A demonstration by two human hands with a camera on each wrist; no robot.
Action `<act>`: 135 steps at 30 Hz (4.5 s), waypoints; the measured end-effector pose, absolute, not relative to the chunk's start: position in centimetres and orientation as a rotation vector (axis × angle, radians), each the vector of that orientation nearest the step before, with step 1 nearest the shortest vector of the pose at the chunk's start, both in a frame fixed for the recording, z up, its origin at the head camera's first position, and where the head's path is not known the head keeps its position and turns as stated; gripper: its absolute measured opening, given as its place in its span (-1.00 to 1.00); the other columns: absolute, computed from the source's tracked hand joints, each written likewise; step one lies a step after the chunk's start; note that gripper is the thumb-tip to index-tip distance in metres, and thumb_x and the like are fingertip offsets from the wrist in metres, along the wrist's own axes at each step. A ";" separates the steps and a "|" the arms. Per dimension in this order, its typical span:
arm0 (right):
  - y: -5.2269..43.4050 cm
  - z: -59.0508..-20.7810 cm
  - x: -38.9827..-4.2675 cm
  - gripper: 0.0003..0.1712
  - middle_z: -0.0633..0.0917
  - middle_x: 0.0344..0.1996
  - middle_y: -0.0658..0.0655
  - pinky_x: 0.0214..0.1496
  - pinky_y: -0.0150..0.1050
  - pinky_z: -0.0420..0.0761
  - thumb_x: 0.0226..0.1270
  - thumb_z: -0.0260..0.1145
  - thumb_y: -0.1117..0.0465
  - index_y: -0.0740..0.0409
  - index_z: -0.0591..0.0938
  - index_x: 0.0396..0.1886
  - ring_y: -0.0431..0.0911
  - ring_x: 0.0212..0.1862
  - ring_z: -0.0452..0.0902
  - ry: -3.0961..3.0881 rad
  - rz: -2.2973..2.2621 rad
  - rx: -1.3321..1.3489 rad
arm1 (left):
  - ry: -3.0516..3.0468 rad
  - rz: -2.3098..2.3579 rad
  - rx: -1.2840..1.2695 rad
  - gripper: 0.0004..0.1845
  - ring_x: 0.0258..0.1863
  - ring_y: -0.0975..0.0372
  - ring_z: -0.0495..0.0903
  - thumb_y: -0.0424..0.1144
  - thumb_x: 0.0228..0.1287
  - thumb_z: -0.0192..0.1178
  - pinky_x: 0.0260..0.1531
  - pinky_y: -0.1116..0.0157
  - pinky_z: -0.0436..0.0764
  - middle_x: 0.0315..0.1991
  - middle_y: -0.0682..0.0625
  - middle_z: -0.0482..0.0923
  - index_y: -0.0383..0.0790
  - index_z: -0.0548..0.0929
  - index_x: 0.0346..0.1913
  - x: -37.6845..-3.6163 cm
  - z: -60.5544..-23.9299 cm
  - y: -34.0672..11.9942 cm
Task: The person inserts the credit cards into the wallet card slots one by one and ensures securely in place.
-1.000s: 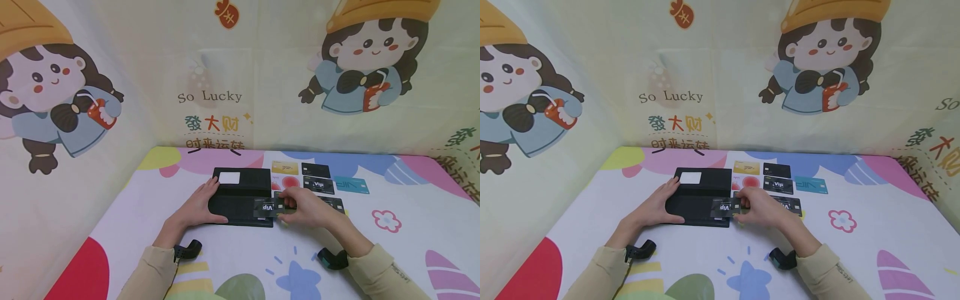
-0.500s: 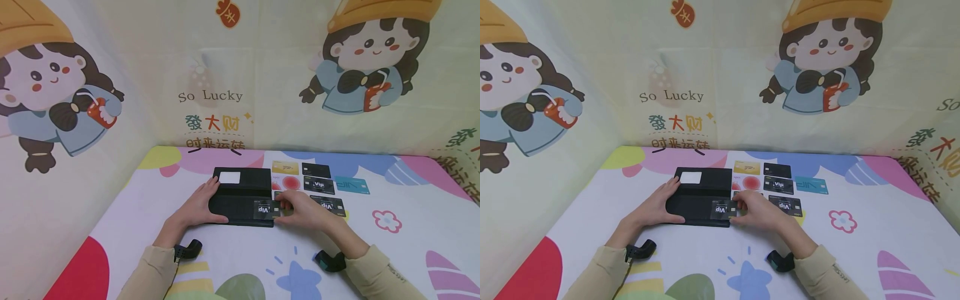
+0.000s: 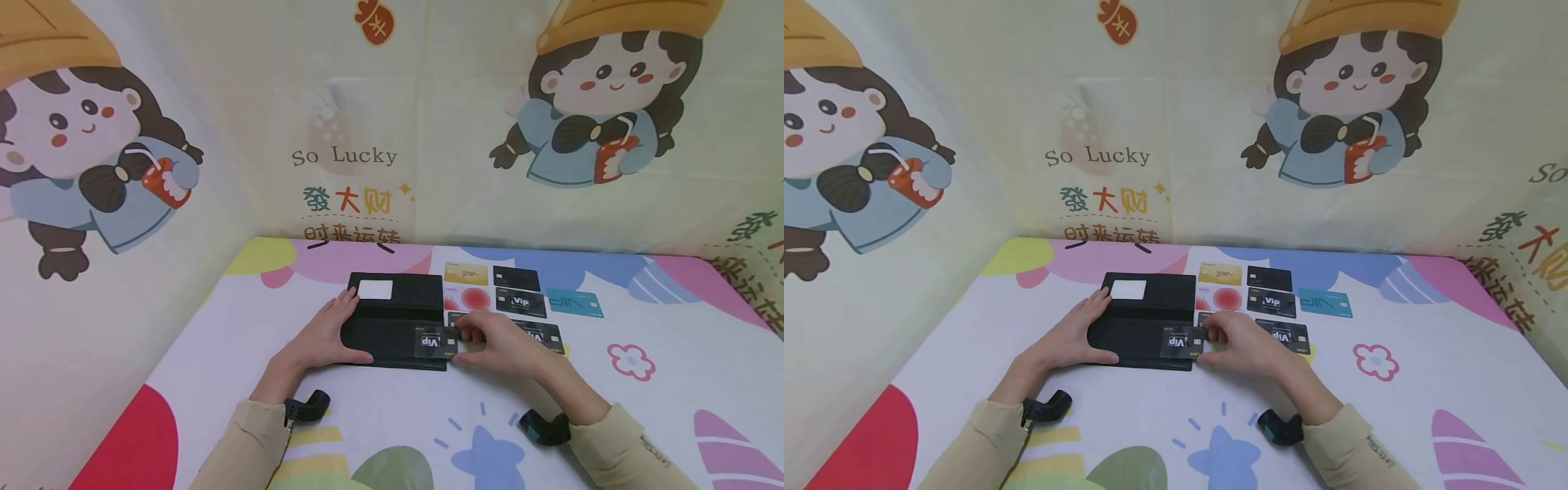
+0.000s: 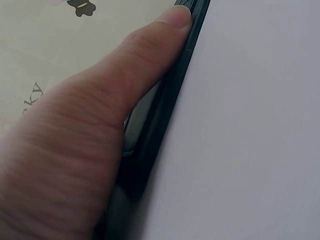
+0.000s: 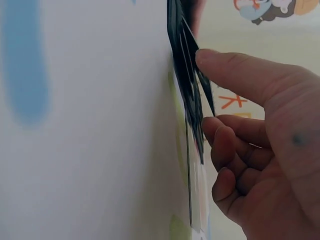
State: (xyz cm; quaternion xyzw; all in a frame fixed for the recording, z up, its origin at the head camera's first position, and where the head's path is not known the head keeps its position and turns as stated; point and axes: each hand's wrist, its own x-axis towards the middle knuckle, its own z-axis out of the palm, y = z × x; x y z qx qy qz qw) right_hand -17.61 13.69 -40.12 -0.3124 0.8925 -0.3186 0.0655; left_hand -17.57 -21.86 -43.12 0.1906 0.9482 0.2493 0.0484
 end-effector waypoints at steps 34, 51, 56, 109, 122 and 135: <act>10.7 -40.7 -17.8 -0.45 0.55 -0.32 -0.08 -0.19 -0.31 0.59 0.21 0.55 0.02 0.23 0.65 0.08 -0.16 -0.23 0.45 2.675 -0.916 -1.000 | 2.899 0.761 0.576 0.33 0.59 0.04 -0.15 0.41 -0.13 0.45 0.52 0.00 -0.11 0.63 -0.09 -0.12 -0.30 0.11 0.59 -17.4 -43.1 -21.7; 9.6 -40.8 -17.9 -0.45 0.55 -0.29 -0.08 -0.13 -0.30 0.62 0.21 0.55 0.00 0.20 0.65 0.10 -0.16 -0.21 0.46 2.688 -0.892 -1.000 | 2.894 0.764 0.568 0.33 0.59 0.05 -0.16 0.40 -0.12 0.45 0.52 -0.02 -0.11 0.63 -0.08 -0.13 -0.28 0.10 0.59 -17.5 -43.0 -21.8; 9.2 -40.9 -17.9 -0.46 0.54 -0.31 -0.09 -0.16 -0.33 0.61 0.21 0.55 0.01 0.20 0.66 0.09 -0.17 -0.22 0.46 2.688 -0.891 -1.007 | 2.893 0.757 0.570 0.33 0.59 0.05 -0.16 0.40 -0.12 0.46 0.52 0.00 -0.11 0.63 -0.08 -0.14 -0.29 0.10 0.59 -17.4 -43.0 -21.8; 10.8 -41.1 -17.8 -0.42 0.58 -0.24 -0.08 -0.17 -0.29 0.62 0.22 0.53 -0.05 0.12 0.62 0.15 -0.14 -0.20 0.47 2.681 -0.976 -0.881 | 2.882 0.775 0.546 0.33 0.59 0.05 -0.16 0.42 -0.12 0.44 0.51 -0.04 -0.09 0.63 -0.05 -0.15 -0.25 0.09 0.60 -17.4 -43.0 -21.8; 12.2 -41.3 -17.8 -0.47 0.60 -0.20 -0.07 -0.15 -0.29 0.62 0.25 0.53 0.08 0.13 0.62 0.16 -0.15 -0.20 0.48 2.685 -1.037 -0.962 | 2.876 0.775 0.560 0.32 0.59 0.03 -0.16 0.41 -0.12 0.44 0.51 -0.06 -0.09 0.63 -0.09 -0.15 -0.27 0.10 0.59 -17.4 -42.9 -21.7; 14.2 -40.9 -17.8 -0.49 0.64 -0.15 -0.05 -0.12 -0.22 0.63 0.25 0.53 0.09 0.09 0.64 0.17 -0.13 -0.18 0.48 2.754 -1.029 -0.897 | 2.883 0.772 0.563 0.32 0.59 0.03 -0.16 0.40 -0.11 0.44 0.51 -0.05 -0.10 0.63 -0.09 -0.14 -0.27 0.10 0.59 -17.5 -43.0 -21.7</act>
